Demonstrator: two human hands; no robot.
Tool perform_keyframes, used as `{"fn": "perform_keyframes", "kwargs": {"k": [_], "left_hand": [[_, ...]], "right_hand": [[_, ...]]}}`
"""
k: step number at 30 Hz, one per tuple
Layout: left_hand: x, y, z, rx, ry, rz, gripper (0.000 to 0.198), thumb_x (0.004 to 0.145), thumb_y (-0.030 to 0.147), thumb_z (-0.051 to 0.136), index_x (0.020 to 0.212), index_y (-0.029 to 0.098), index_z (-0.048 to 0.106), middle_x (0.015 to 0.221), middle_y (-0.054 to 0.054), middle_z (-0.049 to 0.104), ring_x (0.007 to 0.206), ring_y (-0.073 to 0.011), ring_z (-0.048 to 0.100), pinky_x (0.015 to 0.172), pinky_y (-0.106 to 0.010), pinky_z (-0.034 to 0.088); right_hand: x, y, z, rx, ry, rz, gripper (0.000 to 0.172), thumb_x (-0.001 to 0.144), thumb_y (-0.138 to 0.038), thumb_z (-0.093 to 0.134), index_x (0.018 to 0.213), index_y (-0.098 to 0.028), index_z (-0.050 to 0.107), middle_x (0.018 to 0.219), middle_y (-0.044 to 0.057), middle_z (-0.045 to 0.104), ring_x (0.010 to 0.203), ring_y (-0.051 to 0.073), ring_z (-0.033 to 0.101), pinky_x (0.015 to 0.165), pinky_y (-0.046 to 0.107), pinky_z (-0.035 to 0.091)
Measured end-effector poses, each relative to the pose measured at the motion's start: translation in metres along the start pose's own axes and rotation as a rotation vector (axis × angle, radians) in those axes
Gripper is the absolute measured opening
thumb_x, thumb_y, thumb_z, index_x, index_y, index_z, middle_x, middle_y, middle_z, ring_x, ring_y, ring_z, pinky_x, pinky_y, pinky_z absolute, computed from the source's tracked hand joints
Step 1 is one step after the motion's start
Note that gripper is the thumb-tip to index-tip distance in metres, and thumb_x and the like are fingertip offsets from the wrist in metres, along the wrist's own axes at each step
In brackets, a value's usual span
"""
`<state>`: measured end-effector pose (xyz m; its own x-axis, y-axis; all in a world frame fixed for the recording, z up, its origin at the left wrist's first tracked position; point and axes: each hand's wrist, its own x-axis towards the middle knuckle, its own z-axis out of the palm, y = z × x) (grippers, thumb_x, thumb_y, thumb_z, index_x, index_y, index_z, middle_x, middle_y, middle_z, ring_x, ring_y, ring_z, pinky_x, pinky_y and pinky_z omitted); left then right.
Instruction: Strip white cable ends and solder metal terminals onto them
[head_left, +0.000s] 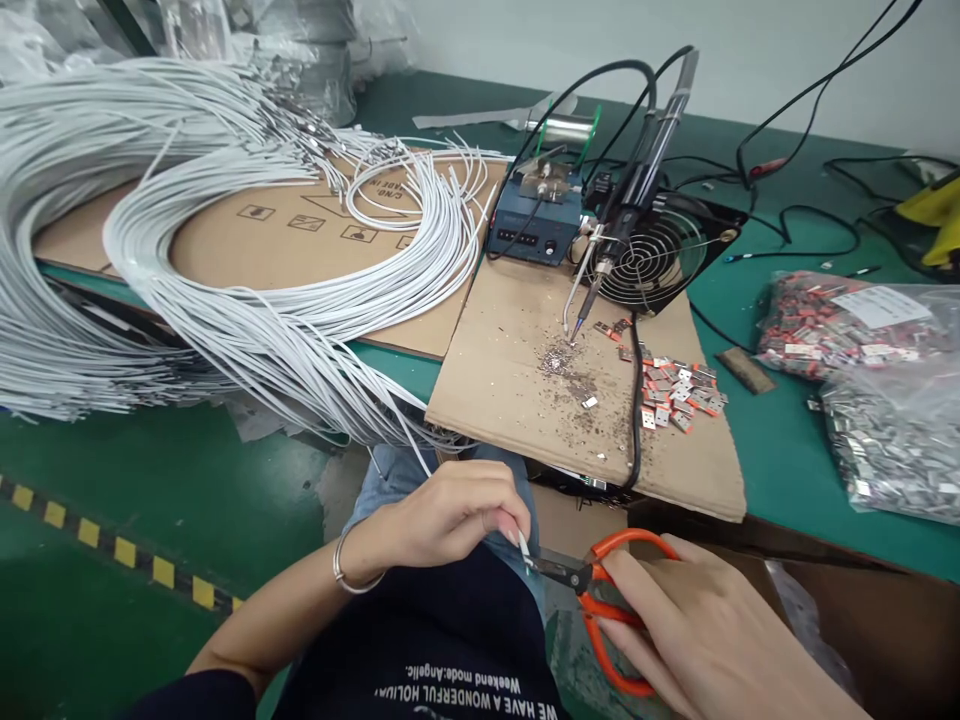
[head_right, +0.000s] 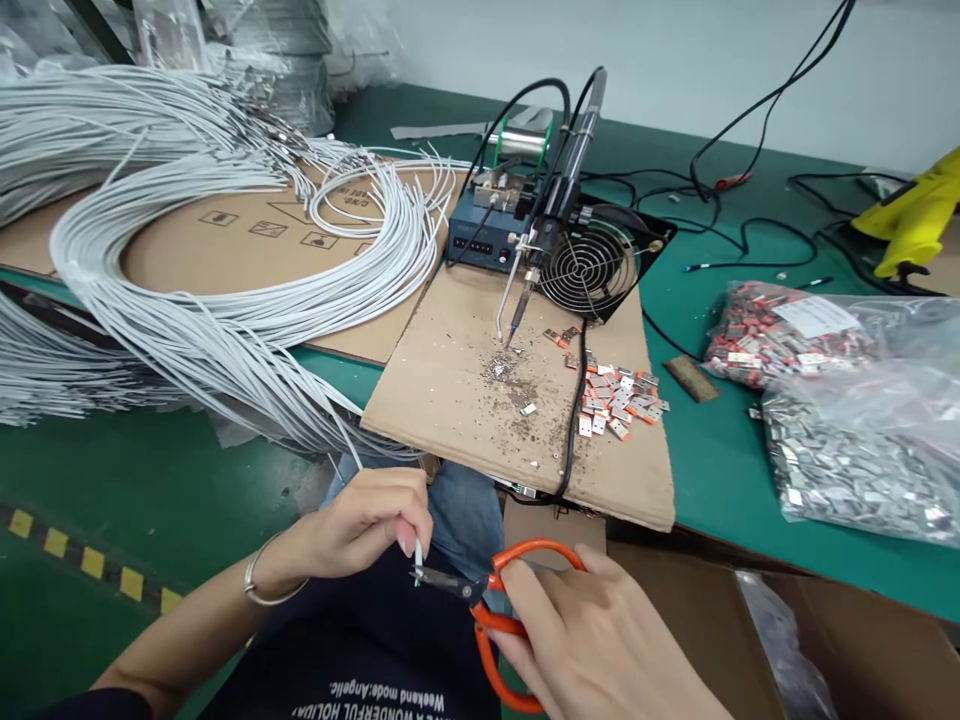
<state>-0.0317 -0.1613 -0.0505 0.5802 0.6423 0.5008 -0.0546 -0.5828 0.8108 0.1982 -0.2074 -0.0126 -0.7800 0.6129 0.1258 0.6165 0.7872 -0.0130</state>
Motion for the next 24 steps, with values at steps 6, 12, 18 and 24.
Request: {"fn": "perform_keyframes", "kwargs": {"k": [6,12,18,24], "left_hand": [[-0.001,-0.006,0.002,-0.058,0.032,-0.064,0.028,0.092,0.014,0.041,0.069,0.013,0.058,0.057,-0.001,0.054,0.053,-0.0094,0.049,0.055,-0.019,0.041],[0.0,-0.009,0.003,-0.101,0.07,-0.046,0.032,0.093,0.024,0.043,0.067,0.014,0.059,0.056,-0.002,0.056,0.054,-0.0108,0.05,0.056,-0.021,0.041],[-0.001,-0.008,0.004,-0.13,0.114,-0.01,0.032,0.092,0.029,0.046,0.068,0.015,0.06,0.056,-0.004,0.059,0.055,-0.0118,0.051,0.058,-0.023,0.043],[-0.002,-0.008,0.007,-0.151,0.154,-0.016,0.028,0.091,0.028,0.05,0.069,0.014,0.061,0.056,-0.004,0.059,0.056,-0.012,0.052,0.059,-0.024,0.044]], "right_hand": [[0.004,0.011,0.011,-0.04,0.172,-0.035,0.024,0.096,-0.016,0.03,0.074,-0.021,0.039,0.044,-0.007,0.049,0.033,0.012,0.045,0.051,0.027,0.034],[-0.011,0.015,0.013,0.284,0.01,0.111,0.015,0.083,-0.02,0.04,0.097,-0.021,0.042,0.062,0.0,0.06,0.062,0.019,0.06,0.058,0.026,0.044],[-0.019,0.001,0.009,0.415,-0.161,0.221,0.029,0.083,-0.02,0.04,0.111,-0.025,0.044,0.091,0.006,0.067,0.085,0.022,0.062,0.07,0.031,0.049],[-0.007,-0.002,0.01,0.283,-0.117,0.12,0.026,0.088,-0.024,0.034,0.112,-0.019,0.043,0.083,0.008,0.068,0.076,0.022,0.065,0.068,0.032,0.05]]}}
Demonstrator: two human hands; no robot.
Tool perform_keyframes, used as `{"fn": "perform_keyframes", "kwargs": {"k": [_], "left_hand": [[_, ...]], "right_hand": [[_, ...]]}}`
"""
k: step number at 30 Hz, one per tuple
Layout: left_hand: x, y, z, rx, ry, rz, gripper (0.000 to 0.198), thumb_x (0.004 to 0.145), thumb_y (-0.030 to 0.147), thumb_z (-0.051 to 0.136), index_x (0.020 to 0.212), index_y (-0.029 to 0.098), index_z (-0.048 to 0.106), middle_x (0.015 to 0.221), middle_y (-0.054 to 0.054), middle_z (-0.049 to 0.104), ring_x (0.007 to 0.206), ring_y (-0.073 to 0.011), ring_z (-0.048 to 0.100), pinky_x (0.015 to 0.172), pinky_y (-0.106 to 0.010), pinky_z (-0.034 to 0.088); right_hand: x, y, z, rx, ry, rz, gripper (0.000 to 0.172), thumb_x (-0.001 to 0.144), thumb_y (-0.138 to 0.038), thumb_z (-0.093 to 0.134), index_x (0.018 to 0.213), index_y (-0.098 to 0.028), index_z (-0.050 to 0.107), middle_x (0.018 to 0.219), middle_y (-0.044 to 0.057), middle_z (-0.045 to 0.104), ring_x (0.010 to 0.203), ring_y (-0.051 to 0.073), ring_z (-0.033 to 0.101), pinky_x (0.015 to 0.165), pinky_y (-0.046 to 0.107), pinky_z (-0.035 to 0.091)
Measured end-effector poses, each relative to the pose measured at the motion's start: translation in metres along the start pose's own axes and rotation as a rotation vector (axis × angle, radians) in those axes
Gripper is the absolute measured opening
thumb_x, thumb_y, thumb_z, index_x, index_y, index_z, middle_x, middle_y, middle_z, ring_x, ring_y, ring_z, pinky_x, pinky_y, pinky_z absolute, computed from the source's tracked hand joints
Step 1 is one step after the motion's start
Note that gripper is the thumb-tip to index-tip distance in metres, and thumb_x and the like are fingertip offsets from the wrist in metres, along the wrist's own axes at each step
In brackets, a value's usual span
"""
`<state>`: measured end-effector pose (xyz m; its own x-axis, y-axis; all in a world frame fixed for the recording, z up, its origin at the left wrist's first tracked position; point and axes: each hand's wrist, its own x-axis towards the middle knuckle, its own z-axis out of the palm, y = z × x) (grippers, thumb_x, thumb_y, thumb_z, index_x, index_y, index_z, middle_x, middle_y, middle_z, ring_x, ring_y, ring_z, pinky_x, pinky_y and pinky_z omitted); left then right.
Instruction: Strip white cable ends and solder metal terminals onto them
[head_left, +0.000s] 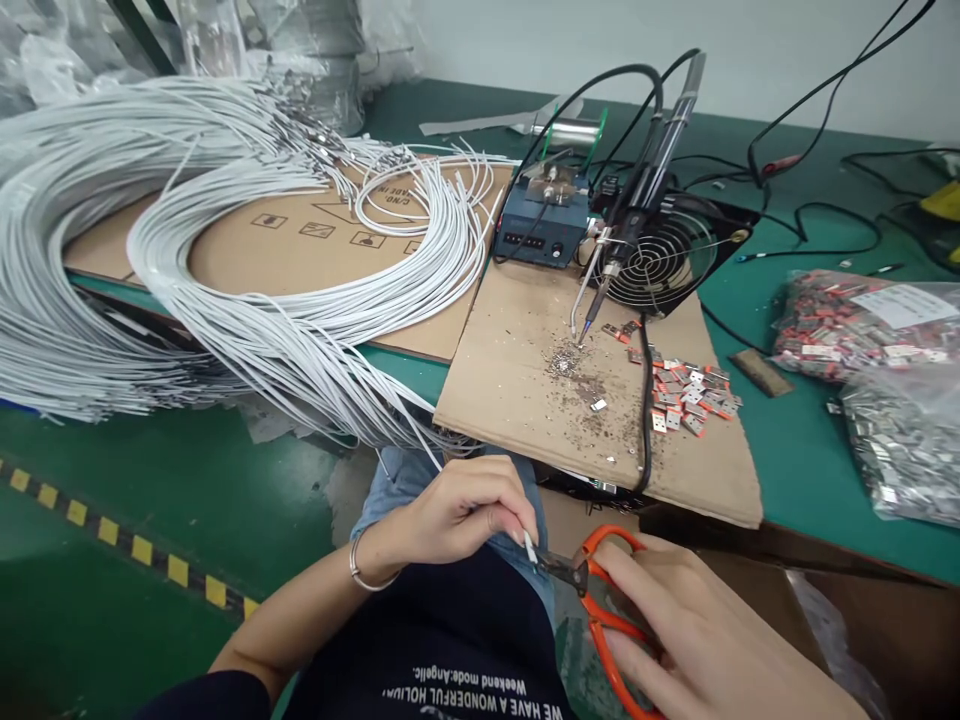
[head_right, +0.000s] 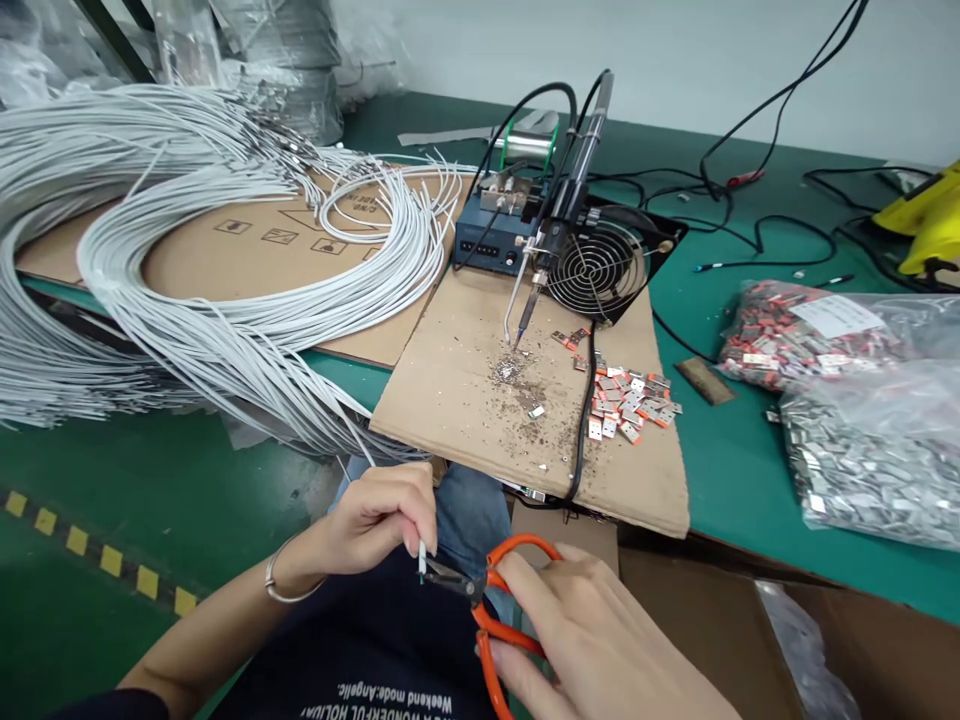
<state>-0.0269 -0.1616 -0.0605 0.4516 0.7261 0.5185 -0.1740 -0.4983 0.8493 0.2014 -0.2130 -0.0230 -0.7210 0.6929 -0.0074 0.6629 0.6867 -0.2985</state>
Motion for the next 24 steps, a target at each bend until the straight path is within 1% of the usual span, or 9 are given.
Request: {"fn": "perform_keyframes", "kwargs": {"k": [3,6,8,10,14,17,19,22,24], "left_hand": [[0.0,-0.001,0.0,-0.015,0.013,-0.025,0.029,0.09,0.029,0.05,0.068,0.014,0.061,0.057,-0.004,0.059,0.056,-0.0121,0.052,0.057,-0.023,0.044],[0.0,-0.001,0.0,-0.038,-0.007,-0.054,0.031,0.091,0.03,0.049,0.068,0.013,0.061,0.058,-0.004,0.059,0.056,-0.0114,0.053,0.056,-0.022,0.044],[0.001,0.0,0.001,-0.055,-0.019,-0.067,0.031,0.091,0.03,0.048,0.068,0.013,0.06,0.059,-0.004,0.059,0.055,-0.0109,0.053,0.055,-0.021,0.044],[0.002,0.0,0.002,-0.068,-0.024,-0.076,0.031,0.091,0.029,0.047,0.067,0.013,0.06,0.06,-0.005,0.059,0.055,-0.0108,0.054,0.054,-0.02,0.045],[0.001,0.001,0.001,-0.089,-0.03,-0.068,0.029,0.09,0.029,0.05,0.067,0.013,0.06,0.06,-0.004,0.058,0.056,-0.0112,0.055,0.056,-0.021,0.046],[0.0,0.001,-0.003,-0.101,-0.042,-0.051,0.027,0.089,0.027,0.053,0.067,0.013,0.06,0.06,-0.004,0.058,0.058,-0.011,0.054,0.058,-0.021,0.047],[-0.001,0.001,-0.005,-0.105,-0.053,-0.044,0.026,0.088,0.025,0.053,0.067,0.013,0.061,0.061,-0.004,0.058,0.058,-0.0108,0.054,0.059,-0.021,0.047],[-0.001,0.001,-0.006,-0.107,-0.067,-0.039,0.025,0.088,0.023,0.053,0.067,0.013,0.061,0.061,-0.004,0.058,0.059,-0.0108,0.054,0.059,-0.021,0.046],[0.0,0.001,-0.006,-0.106,-0.083,-0.04,0.026,0.089,0.023,0.053,0.068,0.013,0.062,0.061,-0.004,0.058,0.059,-0.0109,0.054,0.059,-0.021,0.046]], "right_hand": [[0.007,-0.001,0.0,-0.157,0.116,-0.081,0.024,0.093,-0.023,0.025,0.104,-0.015,0.046,0.07,0.006,0.067,0.058,0.02,0.064,0.061,0.031,0.047],[0.011,0.003,0.003,-0.217,0.227,-0.135,0.025,0.095,-0.019,0.024,0.085,-0.017,0.047,0.052,-0.001,0.059,0.04,0.015,0.055,0.05,0.027,0.039],[0.011,0.008,0.007,-0.248,0.316,-0.17,0.022,0.095,-0.016,0.031,0.08,-0.018,0.047,0.045,-0.005,0.053,0.034,0.012,0.048,0.05,0.027,0.037],[0.01,0.013,0.011,-0.224,0.372,-0.158,0.02,0.093,-0.012,0.035,0.078,-0.019,0.047,0.045,-0.006,0.052,0.034,0.012,0.048,0.054,0.027,0.038],[0.003,0.014,0.013,0.037,0.231,-0.071,0.005,0.087,-0.018,0.041,0.089,-0.02,0.045,0.062,0.0,0.064,0.054,0.016,0.06,0.06,0.027,0.045],[-0.004,0.01,0.01,0.099,0.098,0.002,0.028,0.079,-0.021,0.045,0.107,-0.02,0.045,0.075,0.004,0.067,0.075,0.022,0.065,0.066,0.03,0.05],[-0.008,0.007,0.008,0.106,0.047,0.045,0.035,0.077,-0.019,0.043,0.112,-0.021,0.044,0.084,0.007,0.067,0.086,0.024,0.064,0.069,0.031,0.051],[-0.008,0.005,0.002,0.1,-0.023,0.06,0.033,0.078,-0.018,0.04,0.111,-0.022,0.044,0.085,0.007,0.065,0.085,0.023,0.064,0.067,0.031,0.051],[-0.006,0.006,-0.003,0.085,-0.065,0.032,0.024,0.081,-0.019,0.04,0.103,-0.023,0.045,0.077,0.005,0.063,0.074,0.022,0.063,0.062,0.03,0.05]]}}
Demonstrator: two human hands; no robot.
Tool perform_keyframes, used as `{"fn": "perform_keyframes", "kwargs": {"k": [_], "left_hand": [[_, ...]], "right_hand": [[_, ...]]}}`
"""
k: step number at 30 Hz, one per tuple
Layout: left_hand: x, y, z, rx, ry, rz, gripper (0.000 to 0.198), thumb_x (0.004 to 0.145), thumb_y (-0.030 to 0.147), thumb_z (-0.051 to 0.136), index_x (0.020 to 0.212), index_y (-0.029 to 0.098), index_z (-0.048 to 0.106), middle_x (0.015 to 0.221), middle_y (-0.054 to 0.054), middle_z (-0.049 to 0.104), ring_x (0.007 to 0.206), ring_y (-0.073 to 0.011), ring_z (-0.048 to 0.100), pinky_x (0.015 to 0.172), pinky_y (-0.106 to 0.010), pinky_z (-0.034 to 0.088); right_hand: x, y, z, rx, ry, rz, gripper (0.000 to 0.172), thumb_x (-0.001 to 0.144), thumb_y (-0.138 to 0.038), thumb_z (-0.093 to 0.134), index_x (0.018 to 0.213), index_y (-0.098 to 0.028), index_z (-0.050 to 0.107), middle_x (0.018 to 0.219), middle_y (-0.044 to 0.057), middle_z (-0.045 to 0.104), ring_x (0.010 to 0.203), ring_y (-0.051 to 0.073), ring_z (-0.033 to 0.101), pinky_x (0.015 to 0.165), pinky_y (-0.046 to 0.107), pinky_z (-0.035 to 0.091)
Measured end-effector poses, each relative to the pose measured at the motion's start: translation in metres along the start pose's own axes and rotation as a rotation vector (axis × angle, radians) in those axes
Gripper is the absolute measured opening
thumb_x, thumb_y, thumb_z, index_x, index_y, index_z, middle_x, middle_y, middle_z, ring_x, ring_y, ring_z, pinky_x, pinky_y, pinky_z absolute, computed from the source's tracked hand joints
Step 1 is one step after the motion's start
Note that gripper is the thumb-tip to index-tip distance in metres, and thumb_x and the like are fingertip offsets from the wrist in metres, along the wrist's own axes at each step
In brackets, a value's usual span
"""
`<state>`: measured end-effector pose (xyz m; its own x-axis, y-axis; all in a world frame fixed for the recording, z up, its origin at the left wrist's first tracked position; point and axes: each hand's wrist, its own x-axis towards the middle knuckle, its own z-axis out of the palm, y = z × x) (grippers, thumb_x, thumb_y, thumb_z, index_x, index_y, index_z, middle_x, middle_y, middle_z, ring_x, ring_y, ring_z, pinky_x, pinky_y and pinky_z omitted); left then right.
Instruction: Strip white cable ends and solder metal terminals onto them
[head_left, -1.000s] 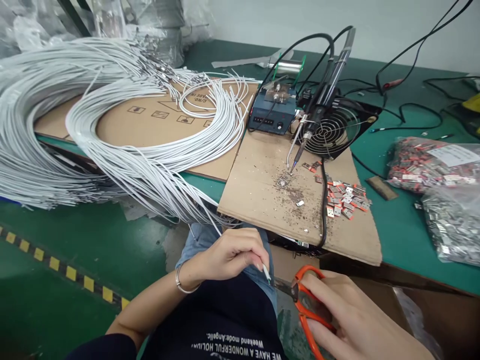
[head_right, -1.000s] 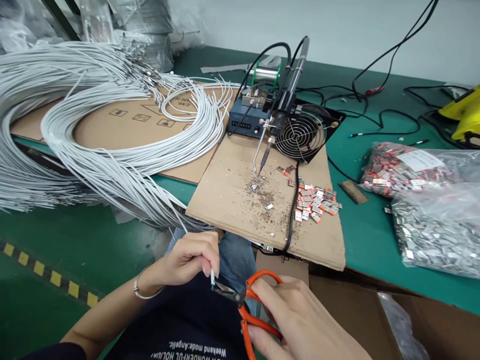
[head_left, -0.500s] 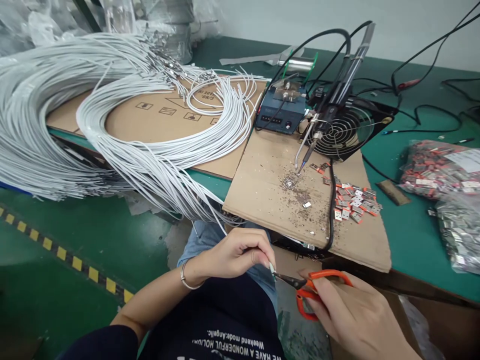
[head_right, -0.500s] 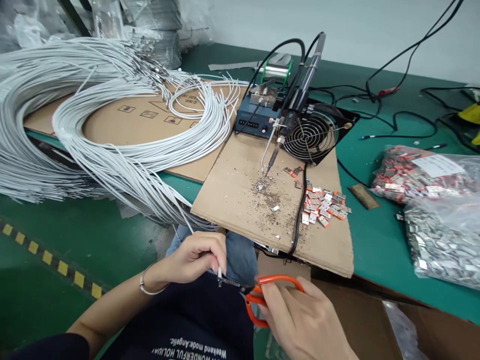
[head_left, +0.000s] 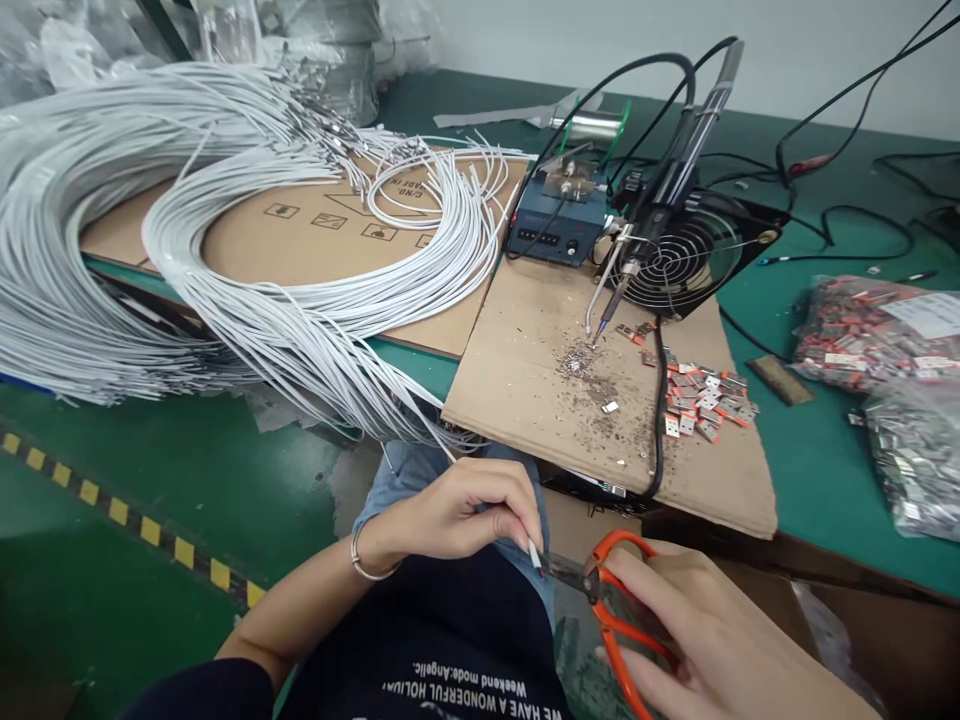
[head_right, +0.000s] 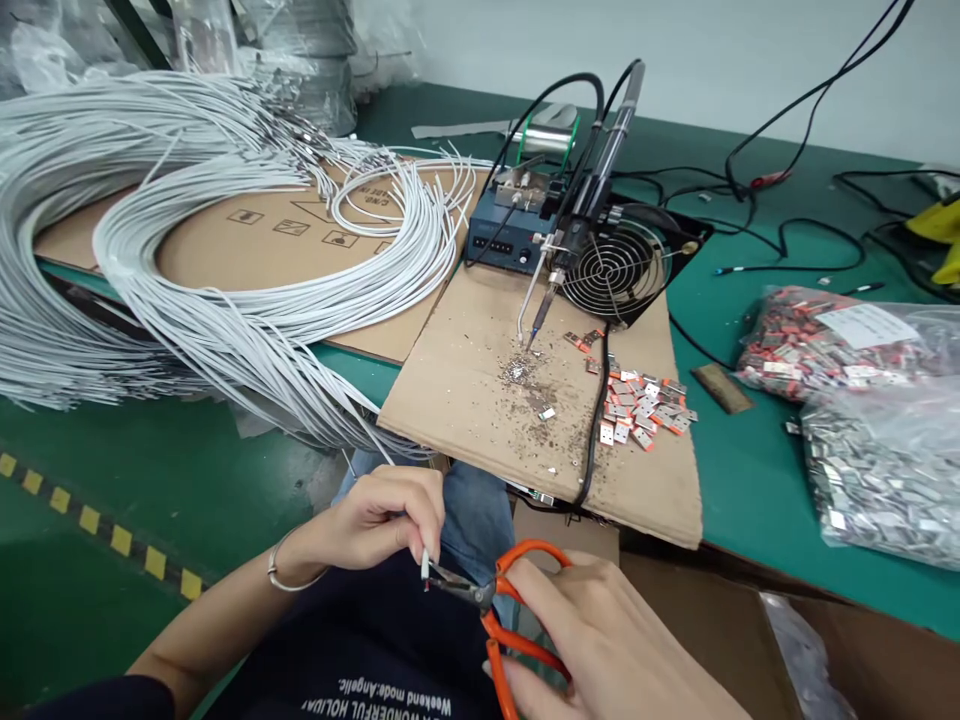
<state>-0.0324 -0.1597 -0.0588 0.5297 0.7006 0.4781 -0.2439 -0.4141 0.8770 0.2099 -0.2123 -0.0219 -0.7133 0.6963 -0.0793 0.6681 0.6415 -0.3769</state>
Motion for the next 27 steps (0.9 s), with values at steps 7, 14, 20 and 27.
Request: {"fn": "perform_keyframes", "kwargs": {"k": [7,14,20,27], "left_hand": [[0.002,0.002,0.002,0.002,-0.025,-0.019,0.03,0.09,0.029,0.05,0.067,0.013,0.061,0.06,-0.005,0.058,0.058,-0.0116,0.054,0.06,-0.021,0.046],[0.002,-0.001,0.005,0.0,-0.04,-0.048,0.032,0.09,0.033,0.049,0.066,0.014,0.06,0.06,-0.005,0.059,0.059,-0.0124,0.056,0.06,-0.023,0.047],[0.004,-0.001,0.006,-0.005,-0.055,-0.059,0.034,0.091,0.034,0.048,0.066,0.013,0.06,0.059,-0.005,0.058,0.057,-0.0118,0.054,0.059,-0.023,0.047],[0.004,0.0,0.007,0.002,-0.066,-0.101,0.037,0.091,0.037,0.047,0.066,0.014,0.061,0.061,-0.006,0.06,0.059,-0.0125,0.054,0.06,-0.024,0.047]], "right_hand": [[0.009,-0.001,-0.009,-0.076,-0.021,-0.132,0.013,0.082,-0.018,0.043,0.095,-0.021,0.043,0.066,-0.001,0.055,0.056,0.018,0.054,0.055,0.029,0.043],[0.006,0.001,-0.01,-0.013,-0.073,-0.087,0.015,0.077,-0.016,0.048,0.09,-0.022,0.043,0.066,-0.002,0.054,0.058,0.017,0.053,0.055,0.027,0.042],[0.003,-0.002,-0.013,0.017,-0.081,-0.039,0.024,0.07,-0.014,0.053,0.091,-0.023,0.046,0.069,-0.002,0.055,0.063,0.017,0.055,0.055,0.025,0.043],[0.003,-0.002,-0.014,0.02,-0.045,-0.063,0.025,0.073,-0.013,0.051,0.095,-0.023,0.043,0.065,-0.005,0.053,0.057,0.016,0.053,0.053,0.025,0.04]]}}
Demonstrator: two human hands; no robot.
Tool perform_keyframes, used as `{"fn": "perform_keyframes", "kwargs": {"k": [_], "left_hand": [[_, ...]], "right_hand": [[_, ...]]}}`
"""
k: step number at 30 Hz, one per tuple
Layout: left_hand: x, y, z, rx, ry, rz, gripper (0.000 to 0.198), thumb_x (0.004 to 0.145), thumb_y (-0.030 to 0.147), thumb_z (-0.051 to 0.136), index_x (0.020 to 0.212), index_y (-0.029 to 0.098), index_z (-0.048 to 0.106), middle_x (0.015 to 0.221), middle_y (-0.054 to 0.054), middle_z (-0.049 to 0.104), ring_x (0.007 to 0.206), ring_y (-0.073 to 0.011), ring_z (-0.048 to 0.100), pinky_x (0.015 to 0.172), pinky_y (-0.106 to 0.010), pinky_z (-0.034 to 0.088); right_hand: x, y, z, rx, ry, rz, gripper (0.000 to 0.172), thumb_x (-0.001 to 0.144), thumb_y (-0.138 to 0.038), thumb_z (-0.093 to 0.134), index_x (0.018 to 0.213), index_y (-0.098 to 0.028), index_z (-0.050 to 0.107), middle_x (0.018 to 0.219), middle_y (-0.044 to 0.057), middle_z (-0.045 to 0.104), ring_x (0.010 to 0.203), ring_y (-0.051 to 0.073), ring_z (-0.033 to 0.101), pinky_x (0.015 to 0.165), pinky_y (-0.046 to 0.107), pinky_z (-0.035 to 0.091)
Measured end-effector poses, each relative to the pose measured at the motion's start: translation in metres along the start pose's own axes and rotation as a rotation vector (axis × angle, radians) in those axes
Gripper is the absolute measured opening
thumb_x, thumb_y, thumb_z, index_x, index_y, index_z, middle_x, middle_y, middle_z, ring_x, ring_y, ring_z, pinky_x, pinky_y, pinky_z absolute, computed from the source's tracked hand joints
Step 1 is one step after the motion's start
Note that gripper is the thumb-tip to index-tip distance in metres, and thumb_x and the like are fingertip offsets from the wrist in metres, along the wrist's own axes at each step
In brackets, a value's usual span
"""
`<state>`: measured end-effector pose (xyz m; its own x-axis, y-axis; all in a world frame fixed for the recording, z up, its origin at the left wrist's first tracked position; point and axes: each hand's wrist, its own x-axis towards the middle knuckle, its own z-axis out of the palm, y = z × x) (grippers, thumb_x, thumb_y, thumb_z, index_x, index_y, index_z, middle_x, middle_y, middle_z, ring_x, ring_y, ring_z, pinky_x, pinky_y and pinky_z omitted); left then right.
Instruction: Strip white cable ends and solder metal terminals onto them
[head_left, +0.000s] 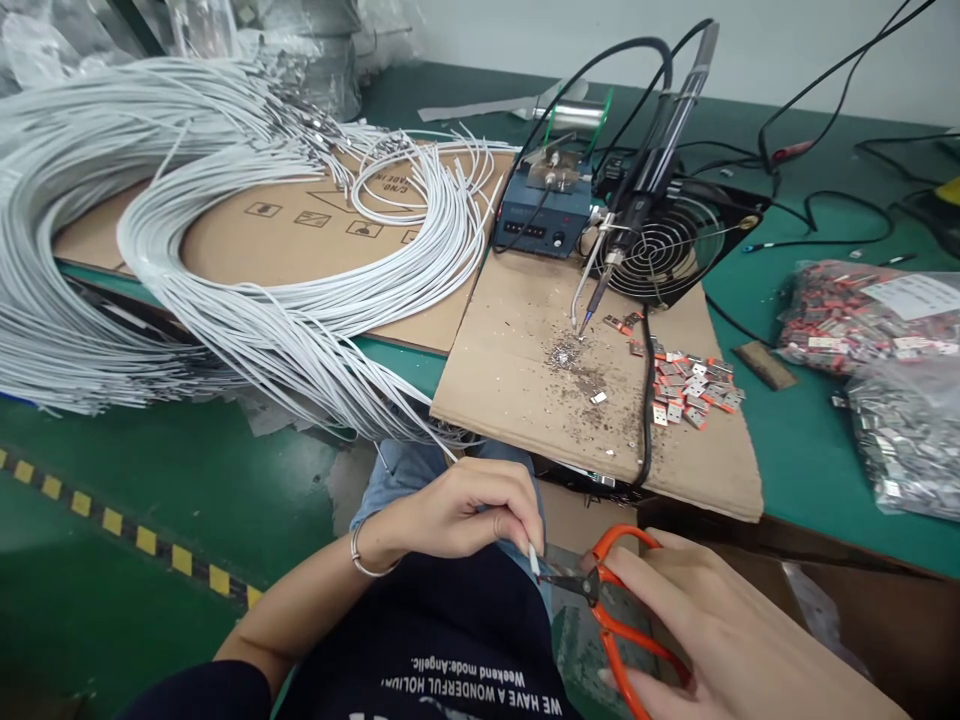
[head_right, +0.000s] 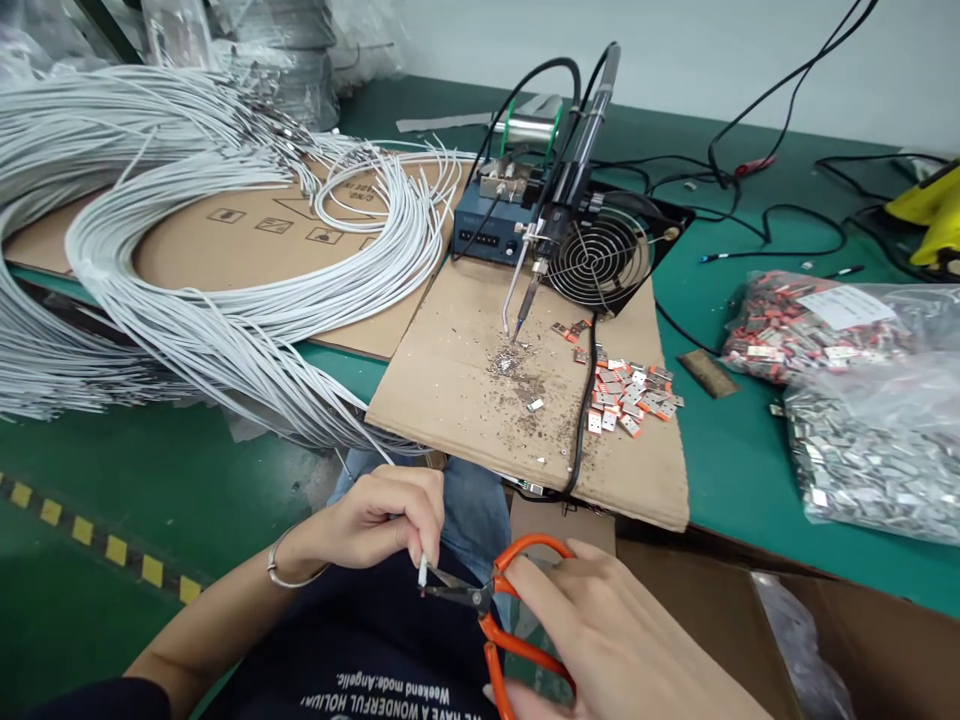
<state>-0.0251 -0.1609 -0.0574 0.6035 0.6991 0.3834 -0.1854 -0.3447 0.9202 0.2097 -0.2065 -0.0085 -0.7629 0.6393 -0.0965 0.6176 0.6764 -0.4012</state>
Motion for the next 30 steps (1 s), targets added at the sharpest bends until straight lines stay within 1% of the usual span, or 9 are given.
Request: {"fn": "perform_keyframes", "kwargs": {"k": [5,11,15,17,19,21,23,26,30], "left_hand": [[0.0,0.0,0.002,-0.025,0.022,-0.004,0.034,0.09,0.035,0.049,0.066,0.014,0.061,0.06,-0.005,0.059,0.057,-0.012,0.053,0.059,-0.023,0.045],[0.002,-0.002,0.004,-0.085,0.091,-0.028,0.034,0.088,0.036,0.052,0.065,0.013,0.062,0.059,-0.003,0.055,0.056,-0.0108,0.05,0.056,-0.022,0.041],[0.003,-0.001,0.005,-0.126,0.14,-0.095,0.032,0.086,0.036,0.056,0.065,0.012,0.062,0.06,-0.002,0.055,0.057,-0.0101,0.05,0.056,-0.021,0.04],[0.002,0.002,0.006,-0.139,0.173,-0.135,0.031,0.085,0.036,0.058,0.066,0.012,0.062,0.061,-0.002,0.055,0.057,-0.0096,0.049,0.055,-0.02,0.038],[0.001,0.006,0.008,-0.147,0.219,-0.18,0.028,0.084,0.034,0.06,0.069,0.011,0.062,0.062,-0.001,0.054,0.057,-0.0088,0.047,0.053,-0.019,0.036],[0.0,0.013,0.01,-0.157,0.266,-0.227,0.023,0.085,0.031,0.058,0.075,0.01,0.061,0.062,0.001,0.051,0.053,-0.0072,0.042,0.048,-0.018,0.033],[-0.001,0.021,0.013,-0.174,0.308,-0.318,0.02,0.086,0.03,0.057,0.082,0.01,0.061,0.062,0.003,0.048,0.05,-0.006,0.037,0.045,-0.018,0.03],[-0.002,0.031,0.017,-0.177,0.328,-0.468,0.021,0.083,0.032,0.06,0.081,0.011,0.062,0.06,0.004,0.047,0.049,-0.0055,0.038,0.044,-0.017,0.03],[-0.004,0.033,0.02,-0.198,0.343,-0.526,0.025,0.08,0.035,0.063,0.071,0.013,0.058,0.061,0.004,0.048,0.046,-0.0044,0.041,0.041,-0.016,0.032]], "right_hand": [[0.004,-0.001,0.004,-0.199,0.076,-0.046,0.005,0.084,-0.019,0.038,0.087,-0.021,0.041,0.066,0.0,0.057,0.054,0.018,0.056,0.054,0.029,0.039],[0.008,0.0,0.015,-0.405,0.253,-0.08,0.028,0.096,-0.017,0.02,0.078,-0.02,0.041,0.051,-0.001,0.056,0.04,0.015,0.054,0.051,0.028,0.035],[0.006,0.006,0.019,-0.439,0.36,-0.085,0.025,0.095,-0.014,0.028,0.075,-0.02,0.041,0.047,-0.004,0.052,0.036,0.013,0.048,0.053,0.028,0.037],[0.002,0.009,0.02,-0.29,0.367,-0.055,0.019,0.093,-0.014,0.032,0.078,-0.021,0.042,0.049,-0.004,0.053,0.039,0.013,0.048,0.051,0.026,0.038],[-0.004,0.012,0.021,-0.075,0.335,0.039,0.009,0.09,-0.019,0.037,0.086,-0.021,0.045,0.055,-0.003,0.055,0.045,0.013,0.05,0.048,0.024,0.04],[-0.007,0.012,0.023,0.136,0.343,0.175,0.012,0.086,-0.025,0.045,0.096,-0.019,0.049,0.06,-0.001,0.056,0.051,0.015,0.053,0.047,0.023,0.043],[-0.004,0.01,0.027,0.342,0.405,0.298,0.018,0.084,-0.028,0.051,0.1,-0.019,0.054,0.057,-0.003,0.051,0.049,0.014,0.051,0.046,0.023,0.043],[0.013,0.0,0.034,0.67,0.52,0.407,0.011,0.084,-0.027,0.057,0.092,-0.02,0.061,0.046,-0.008,0.042,0.038,0.01,0.044,0.041,0.021,0.038],[0.042,-0.014,0.039,0.963,0.702,0.377,0.009,0.078,-0.021,0.067,0.086,-0.022,0.067,0.046,-0.008,0.047,0.039,0.008,0.044,0.041,0.019,0.037]]}}
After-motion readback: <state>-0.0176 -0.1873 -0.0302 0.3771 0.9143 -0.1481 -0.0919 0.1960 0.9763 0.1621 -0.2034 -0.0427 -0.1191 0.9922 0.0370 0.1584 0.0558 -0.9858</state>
